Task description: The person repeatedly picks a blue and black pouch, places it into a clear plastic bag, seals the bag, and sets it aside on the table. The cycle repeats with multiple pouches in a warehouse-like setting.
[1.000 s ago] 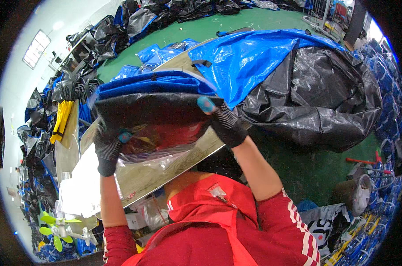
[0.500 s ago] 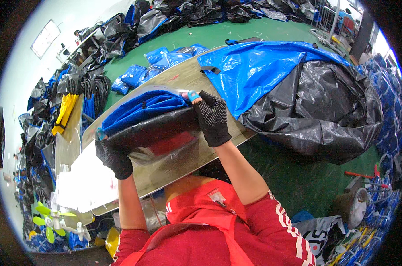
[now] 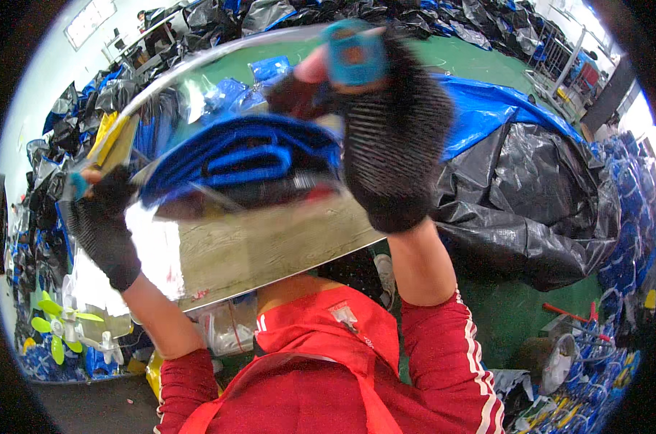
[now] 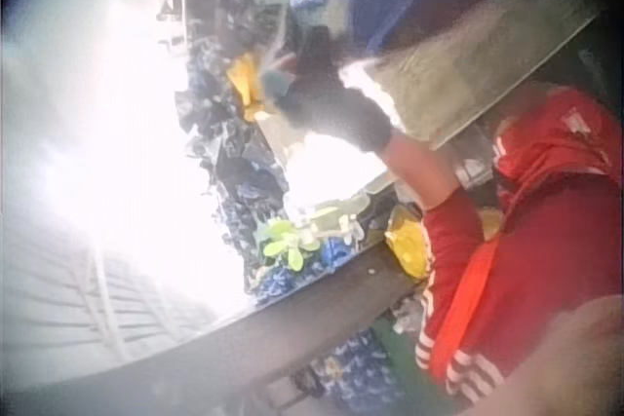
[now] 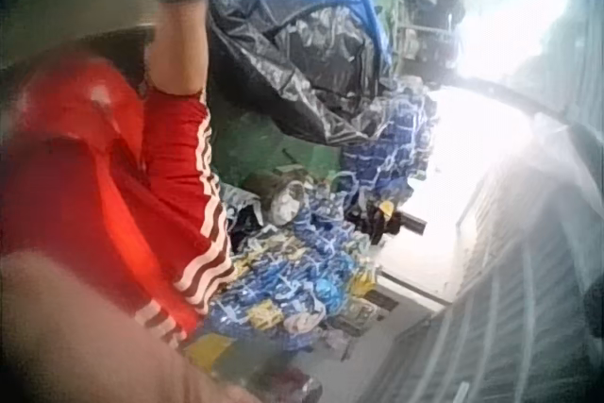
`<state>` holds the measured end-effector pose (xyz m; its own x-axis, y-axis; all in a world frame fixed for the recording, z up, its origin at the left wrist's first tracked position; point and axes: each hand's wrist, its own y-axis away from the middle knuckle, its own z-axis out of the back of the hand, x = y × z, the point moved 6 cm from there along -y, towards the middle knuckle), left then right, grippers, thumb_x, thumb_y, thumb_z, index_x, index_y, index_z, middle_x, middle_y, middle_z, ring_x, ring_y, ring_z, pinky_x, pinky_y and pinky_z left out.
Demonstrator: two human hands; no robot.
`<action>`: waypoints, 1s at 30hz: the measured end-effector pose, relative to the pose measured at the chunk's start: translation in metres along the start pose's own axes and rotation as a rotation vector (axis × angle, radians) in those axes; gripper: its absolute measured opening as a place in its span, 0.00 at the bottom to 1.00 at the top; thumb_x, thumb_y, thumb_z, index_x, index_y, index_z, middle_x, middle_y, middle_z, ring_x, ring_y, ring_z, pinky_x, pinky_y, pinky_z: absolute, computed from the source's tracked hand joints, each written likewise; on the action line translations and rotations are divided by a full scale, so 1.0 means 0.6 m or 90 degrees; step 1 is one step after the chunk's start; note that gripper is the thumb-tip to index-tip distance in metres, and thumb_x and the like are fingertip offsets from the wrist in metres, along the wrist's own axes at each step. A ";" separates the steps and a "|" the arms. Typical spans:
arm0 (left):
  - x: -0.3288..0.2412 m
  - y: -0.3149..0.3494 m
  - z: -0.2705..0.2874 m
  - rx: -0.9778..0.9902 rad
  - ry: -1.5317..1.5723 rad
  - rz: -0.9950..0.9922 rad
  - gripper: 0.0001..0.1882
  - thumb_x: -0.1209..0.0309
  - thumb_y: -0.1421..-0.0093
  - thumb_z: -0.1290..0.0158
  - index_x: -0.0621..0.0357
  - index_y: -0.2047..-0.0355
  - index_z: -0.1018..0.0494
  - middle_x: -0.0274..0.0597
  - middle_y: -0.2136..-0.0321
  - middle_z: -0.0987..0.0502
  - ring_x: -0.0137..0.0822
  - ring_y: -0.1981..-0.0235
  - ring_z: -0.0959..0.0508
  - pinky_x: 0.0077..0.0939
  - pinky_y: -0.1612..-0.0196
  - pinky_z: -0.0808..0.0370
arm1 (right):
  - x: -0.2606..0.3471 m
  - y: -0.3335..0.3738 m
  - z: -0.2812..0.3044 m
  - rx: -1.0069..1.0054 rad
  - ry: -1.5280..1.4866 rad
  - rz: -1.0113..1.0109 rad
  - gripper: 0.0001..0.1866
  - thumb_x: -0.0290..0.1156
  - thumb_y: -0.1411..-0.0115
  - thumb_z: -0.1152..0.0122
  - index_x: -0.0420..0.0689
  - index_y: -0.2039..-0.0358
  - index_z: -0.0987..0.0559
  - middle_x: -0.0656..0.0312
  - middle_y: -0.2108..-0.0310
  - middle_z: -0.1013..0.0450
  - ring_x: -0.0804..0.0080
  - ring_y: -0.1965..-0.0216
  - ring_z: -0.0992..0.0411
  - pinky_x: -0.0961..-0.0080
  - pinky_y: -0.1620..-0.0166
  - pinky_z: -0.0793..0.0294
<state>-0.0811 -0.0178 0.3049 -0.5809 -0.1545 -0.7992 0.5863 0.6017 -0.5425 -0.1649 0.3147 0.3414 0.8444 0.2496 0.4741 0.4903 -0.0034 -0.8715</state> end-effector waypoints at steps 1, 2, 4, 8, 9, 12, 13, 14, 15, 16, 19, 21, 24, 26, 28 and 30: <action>-0.013 0.002 0.008 0.027 -0.025 0.024 0.20 0.54 0.33 0.56 0.61 0.58 0.32 0.48 0.72 0.22 0.40 0.77 0.19 0.32 0.76 0.22 | 0.016 -0.003 0.009 0.005 -0.080 -0.050 0.12 0.35 0.35 0.47 0.38 0.67 0.23 0.55 0.76 0.24 0.71 0.77 0.23 0.77 0.72 0.23; -0.011 0.002 0.014 0.053 -0.056 0.081 0.20 0.52 0.34 0.57 0.58 0.60 0.32 0.48 0.74 0.21 0.37 0.79 0.20 0.30 0.79 0.24 | 0.013 -0.005 0.019 -0.023 -0.076 -0.072 0.12 0.35 0.35 0.48 0.38 0.67 0.23 0.57 0.79 0.25 0.72 0.80 0.25 0.77 0.75 0.25; 0.030 0.013 0.005 0.202 0.028 0.211 0.19 0.52 0.34 0.57 0.57 0.60 0.31 0.50 0.71 0.21 0.37 0.79 0.21 0.28 0.79 0.25 | -0.022 0.004 0.036 -0.036 0.033 -0.187 0.11 0.34 0.35 0.49 0.39 0.67 0.23 0.61 0.84 0.29 0.75 0.85 0.28 0.77 0.80 0.30; 0.238 0.062 -0.005 0.295 0.093 0.364 0.21 0.54 0.36 0.54 0.61 0.58 0.28 0.52 0.64 0.21 0.42 0.66 0.19 0.38 0.61 0.21 | -0.212 0.078 0.032 0.087 0.463 -0.290 0.08 0.30 0.39 0.47 0.43 0.64 0.22 0.57 0.84 0.28 0.66 0.82 0.27 0.70 0.77 0.28; 0.300 0.083 -0.001 0.263 0.134 0.443 0.21 0.56 0.36 0.54 0.64 0.59 0.28 0.55 0.60 0.22 0.45 0.62 0.20 0.40 0.60 0.21 | -0.257 0.109 0.022 0.144 0.579 -0.274 0.08 0.30 0.40 0.46 0.43 0.64 0.22 0.55 0.81 0.27 0.61 0.78 0.27 0.65 0.72 0.28; 0.418 0.127 0.011 0.197 0.237 0.557 0.21 0.58 0.35 0.55 0.68 0.58 0.28 0.56 0.58 0.23 0.48 0.59 0.20 0.45 0.56 0.22 | -0.345 0.186 -0.027 0.225 0.694 -0.183 0.11 0.27 0.45 0.44 0.46 0.61 0.22 0.54 0.68 0.24 0.52 0.67 0.27 0.60 0.62 0.28; 0.434 0.133 0.014 0.203 0.242 0.535 0.22 0.58 0.34 0.55 0.69 0.57 0.28 0.56 0.59 0.23 0.48 0.59 0.21 0.45 0.55 0.22 | -0.357 0.201 -0.071 0.299 0.587 -0.081 0.11 0.29 0.46 0.43 0.46 0.61 0.21 0.54 0.66 0.24 0.53 0.64 0.27 0.60 0.61 0.27; 0.446 0.138 0.019 0.185 0.223 0.546 0.23 0.57 0.34 0.55 0.70 0.57 0.28 0.55 0.59 0.23 0.48 0.59 0.21 0.46 0.54 0.22 | -0.363 0.215 -0.115 0.375 0.498 -0.019 0.12 0.32 0.47 0.43 0.47 0.61 0.20 0.55 0.64 0.24 0.55 0.61 0.27 0.60 0.60 0.27; 0.442 0.136 0.018 0.212 0.239 0.520 0.25 0.56 0.34 0.54 0.70 0.56 0.28 0.54 0.60 0.23 0.45 0.59 0.21 0.42 0.54 0.22 | -0.371 0.229 -0.155 0.451 0.422 -0.014 0.10 0.32 0.46 0.44 0.46 0.63 0.20 0.54 0.65 0.25 0.55 0.60 0.27 0.60 0.60 0.27; 0.439 0.134 0.020 0.214 0.201 0.510 0.25 0.55 0.34 0.55 0.70 0.56 0.27 0.53 0.60 0.22 0.43 0.60 0.20 0.39 0.54 0.23 | -0.365 0.239 -0.198 0.541 0.324 0.034 0.09 0.32 0.45 0.45 0.45 0.65 0.20 0.54 0.66 0.25 0.55 0.60 0.27 0.60 0.61 0.26; 0.406 0.114 0.025 0.235 0.090 0.426 0.24 0.56 0.33 0.56 0.69 0.55 0.26 0.49 0.59 0.22 0.35 0.61 0.20 0.27 0.56 0.24 | -0.365 0.233 -0.269 0.620 0.397 0.053 0.07 0.32 0.44 0.45 0.44 0.69 0.21 0.55 0.69 0.26 0.56 0.64 0.27 0.61 0.63 0.26; 0.396 0.113 0.028 0.242 0.037 0.469 0.24 0.53 0.34 0.54 0.64 0.57 0.23 0.42 0.63 0.21 0.30 0.63 0.21 0.24 0.59 0.25 | -0.362 0.223 -0.292 0.669 0.438 0.020 0.07 0.32 0.44 0.45 0.45 0.70 0.20 0.56 0.70 0.26 0.57 0.64 0.27 0.61 0.63 0.25; 0.380 0.105 0.031 0.242 0.020 0.426 0.22 0.53 0.34 0.53 0.61 0.58 0.22 0.37 0.67 0.21 0.24 0.67 0.24 0.19 0.64 0.28 | -0.336 0.200 -0.294 0.615 0.365 0.051 0.06 0.33 0.46 0.44 0.46 0.72 0.20 0.58 0.70 0.26 0.58 0.65 0.27 0.61 0.65 0.25; 0.375 0.106 0.028 0.283 -0.047 0.377 0.22 0.55 0.34 0.53 0.63 0.57 0.23 0.37 0.66 0.21 0.23 0.66 0.25 0.18 0.62 0.29 | -0.335 0.208 -0.292 0.673 0.340 0.071 0.06 0.33 0.47 0.42 0.47 0.72 0.20 0.58 0.70 0.26 0.59 0.66 0.27 0.62 0.66 0.24; 0.384 0.116 0.024 0.303 -0.016 0.442 0.20 0.59 0.34 0.53 0.64 0.55 0.24 0.38 0.66 0.20 0.24 0.64 0.25 0.18 0.59 0.29 | -0.347 0.213 -0.284 0.643 0.354 0.047 0.06 0.35 0.49 0.41 0.48 0.72 0.21 0.59 0.69 0.26 0.58 0.66 0.27 0.63 0.67 0.24; 0.381 0.118 0.021 0.334 -0.047 0.398 0.18 0.63 0.33 0.52 0.66 0.54 0.25 0.39 0.65 0.20 0.25 0.63 0.25 0.20 0.57 0.29 | -0.351 0.228 -0.287 0.658 0.323 0.090 0.07 0.36 0.49 0.40 0.48 0.72 0.21 0.60 0.69 0.26 0.58 0.65 0.27 0.62 0.67 0.24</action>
<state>-0.1652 -0.0203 0.0803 -0.0311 0.0261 -0.9992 0.9880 0.1520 -0.0268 -0.2388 0.0948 0.1440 0.9818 -0.1074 0.1567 0.1723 0.8509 -0.4963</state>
